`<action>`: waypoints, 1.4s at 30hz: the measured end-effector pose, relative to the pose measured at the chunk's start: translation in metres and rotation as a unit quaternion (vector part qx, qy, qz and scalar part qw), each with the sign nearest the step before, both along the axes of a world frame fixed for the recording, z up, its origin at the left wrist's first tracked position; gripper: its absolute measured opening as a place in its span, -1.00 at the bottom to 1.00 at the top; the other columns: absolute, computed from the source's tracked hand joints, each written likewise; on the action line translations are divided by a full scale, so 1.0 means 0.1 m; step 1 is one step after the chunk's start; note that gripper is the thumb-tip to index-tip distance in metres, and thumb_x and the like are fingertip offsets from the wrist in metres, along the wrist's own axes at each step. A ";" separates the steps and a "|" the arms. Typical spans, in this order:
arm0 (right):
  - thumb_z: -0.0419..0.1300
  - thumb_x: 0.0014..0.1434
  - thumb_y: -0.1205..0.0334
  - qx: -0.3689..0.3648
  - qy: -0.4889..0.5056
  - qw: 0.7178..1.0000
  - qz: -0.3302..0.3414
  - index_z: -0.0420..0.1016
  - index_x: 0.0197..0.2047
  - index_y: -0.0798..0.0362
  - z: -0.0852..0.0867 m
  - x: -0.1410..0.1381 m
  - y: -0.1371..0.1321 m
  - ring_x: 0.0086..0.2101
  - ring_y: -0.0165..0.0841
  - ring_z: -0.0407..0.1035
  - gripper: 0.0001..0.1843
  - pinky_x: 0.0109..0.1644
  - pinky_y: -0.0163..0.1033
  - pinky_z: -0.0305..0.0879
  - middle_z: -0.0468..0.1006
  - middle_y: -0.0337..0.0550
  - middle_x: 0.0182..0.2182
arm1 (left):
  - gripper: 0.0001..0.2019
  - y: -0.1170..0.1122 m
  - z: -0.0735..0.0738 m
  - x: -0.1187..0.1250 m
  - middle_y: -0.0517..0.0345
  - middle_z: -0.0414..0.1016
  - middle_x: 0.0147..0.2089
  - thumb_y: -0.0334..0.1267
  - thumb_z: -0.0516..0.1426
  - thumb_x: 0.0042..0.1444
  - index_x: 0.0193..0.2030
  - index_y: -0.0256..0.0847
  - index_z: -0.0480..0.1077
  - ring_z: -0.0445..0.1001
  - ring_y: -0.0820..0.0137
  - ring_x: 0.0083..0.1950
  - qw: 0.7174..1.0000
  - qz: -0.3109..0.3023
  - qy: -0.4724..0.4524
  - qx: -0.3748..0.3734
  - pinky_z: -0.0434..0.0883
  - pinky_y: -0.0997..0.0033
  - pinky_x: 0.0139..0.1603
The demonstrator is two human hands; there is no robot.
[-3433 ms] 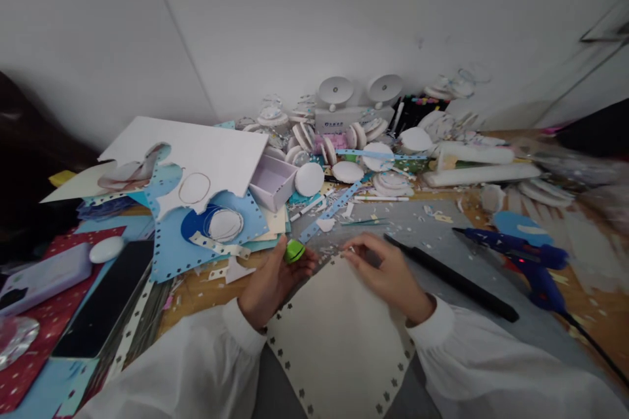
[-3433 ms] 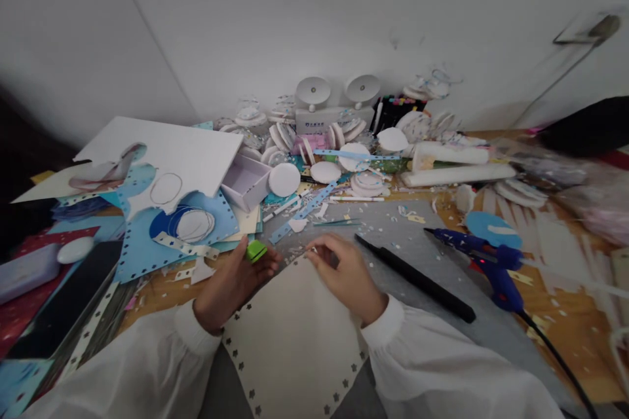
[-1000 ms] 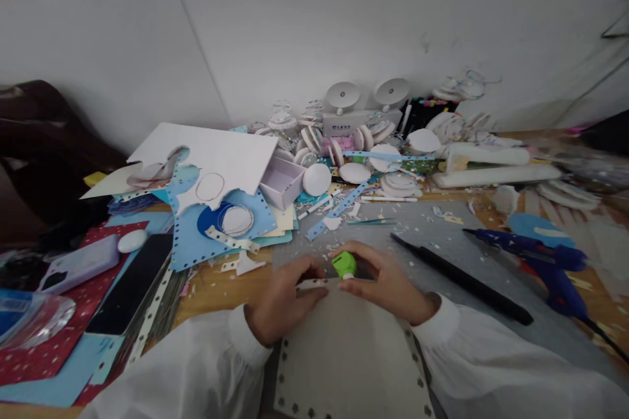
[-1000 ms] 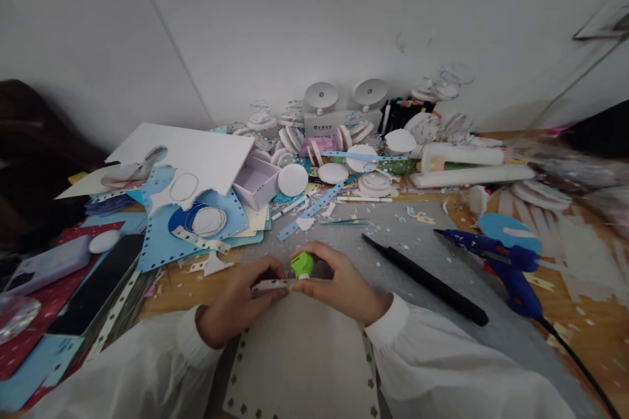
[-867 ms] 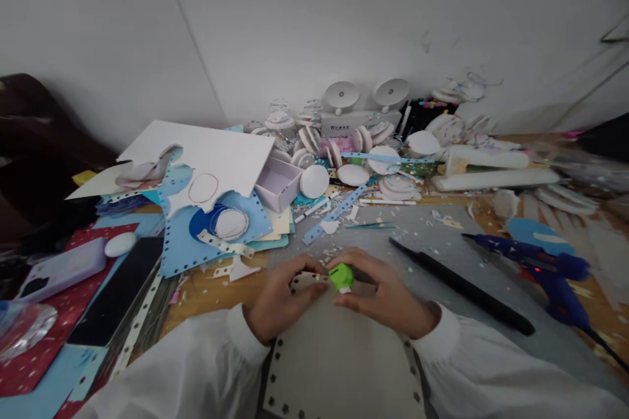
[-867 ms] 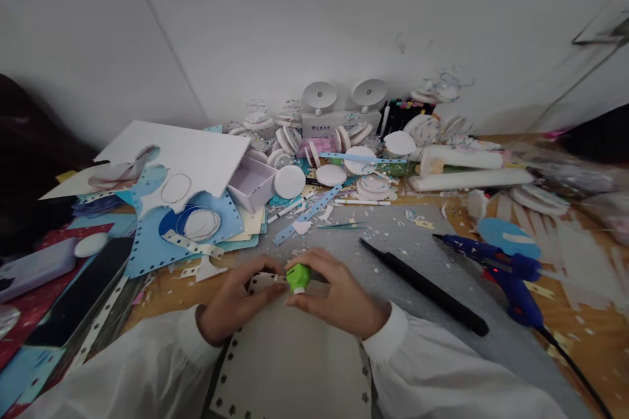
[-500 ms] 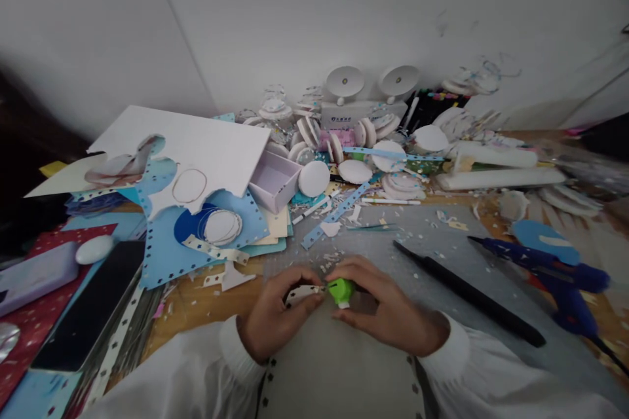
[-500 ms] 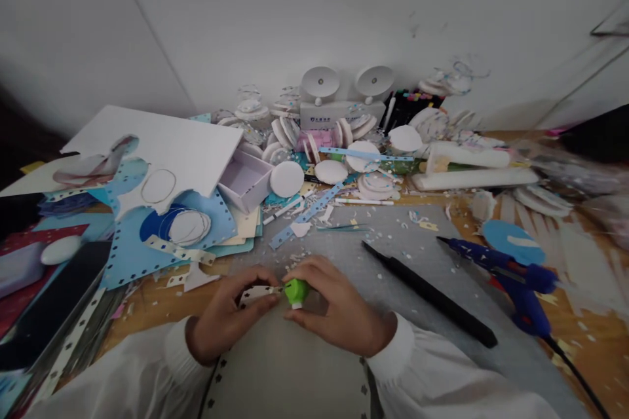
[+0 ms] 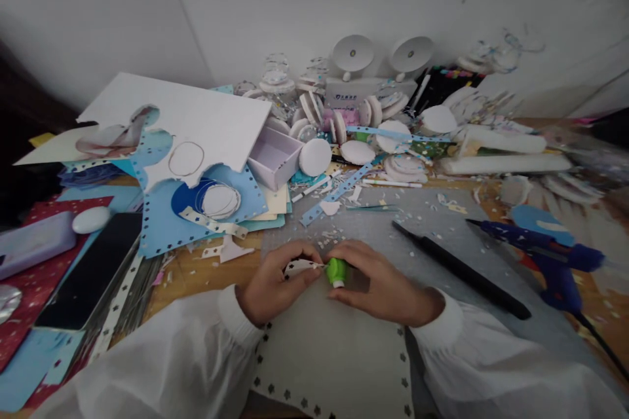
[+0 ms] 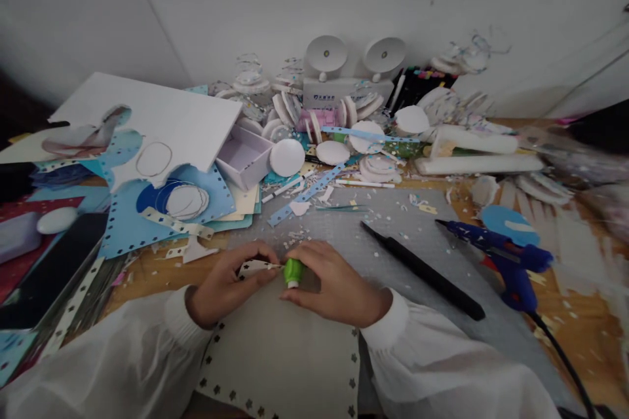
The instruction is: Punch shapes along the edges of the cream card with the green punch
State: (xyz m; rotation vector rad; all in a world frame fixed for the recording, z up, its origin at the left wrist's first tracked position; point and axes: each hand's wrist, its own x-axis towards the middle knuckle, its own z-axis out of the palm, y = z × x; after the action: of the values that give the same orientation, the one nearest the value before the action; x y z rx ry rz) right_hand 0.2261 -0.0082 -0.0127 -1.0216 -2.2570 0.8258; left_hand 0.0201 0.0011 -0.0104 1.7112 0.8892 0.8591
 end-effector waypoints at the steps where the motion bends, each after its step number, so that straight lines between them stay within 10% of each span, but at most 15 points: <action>1: 0.27 0.07 0.14 -0.001 0.003 1.000 0.004 0.33 -0.06 0.02 0.00 0.00 0.00 -0.12 -0.24 0.33 -0.63 -0.04 -0.14 0.27 0.46 -0.06 -0.16 | -0.95 0.00 0.00 0.00 0.12 0.43 -0.33 -0.35 0.13 0.12 -0.31 -0.28 0.39 0.39 0.41 -0.27 1.000 0.001 -0.004 0.003 0.32 0.48 -0.22; 25: 0.22 0.10 0.31 -0.015 0.056 0.998 -0.013 0.30 -0.25 0.05 0.04 -0.07 -0.02 -0.29 -0.27 0.24 -0.84 -0.20 -0.17 0.15 0.37 -0.15 -0.36 | -0.95 -0.02 0.03 0.00 0.13 0.42 -0.34 -0.35 0.14 0.11 -0.30 -0.28 0.37 0.39 0.42 -0.29 1.000 0.000 -0.011 0.013 0.34 0.47 -0.23; 32: 0.21 0.07 0.34 0.025 0.020 0.999 -0.015 0.30 -0.26 0.04 0.07 -0.08 -0.04 -0.27 -0.25 0.22 -0.83 -0.18 -0.13 0.09 0.37 -0.16 -0.35 | -0.53 -0.05 0.09 -0.03 -0.02 0.43 -0.10 -0.28 0.32 -0.13 -0.05 -0.28 0.31 0.46 0.28 -0.08 0.997 -0.045 -0.014 -0.069 0.42 0.29 0.00; 42: 0.16 0.03 0.37 0.059 -0.018 0.998 -0.018 0.27 -0.27 0.04 0.02 -0.15 -0.06 -0.26 -0.23 0.20 -0.83 -0.15 -0.08 0.11 0.36 -0.15 -0.35 | -0.53 -0.14 -0.01 0.02 0.01 0.56 -0.16 -0.11 0.33 -0.12 -0.06 -0.21 0.38 0.53 0.26 -0.16 0.976 0.033 0.121 0.178 0.46 0.31 -0.12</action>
State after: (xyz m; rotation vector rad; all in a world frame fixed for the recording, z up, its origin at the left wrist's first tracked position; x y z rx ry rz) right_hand 0.2115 -0.0139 -0.0109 -1.0259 -2.2822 0.6548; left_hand 0.0218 -0.0132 -0.0118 2.1435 1.0028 0.9066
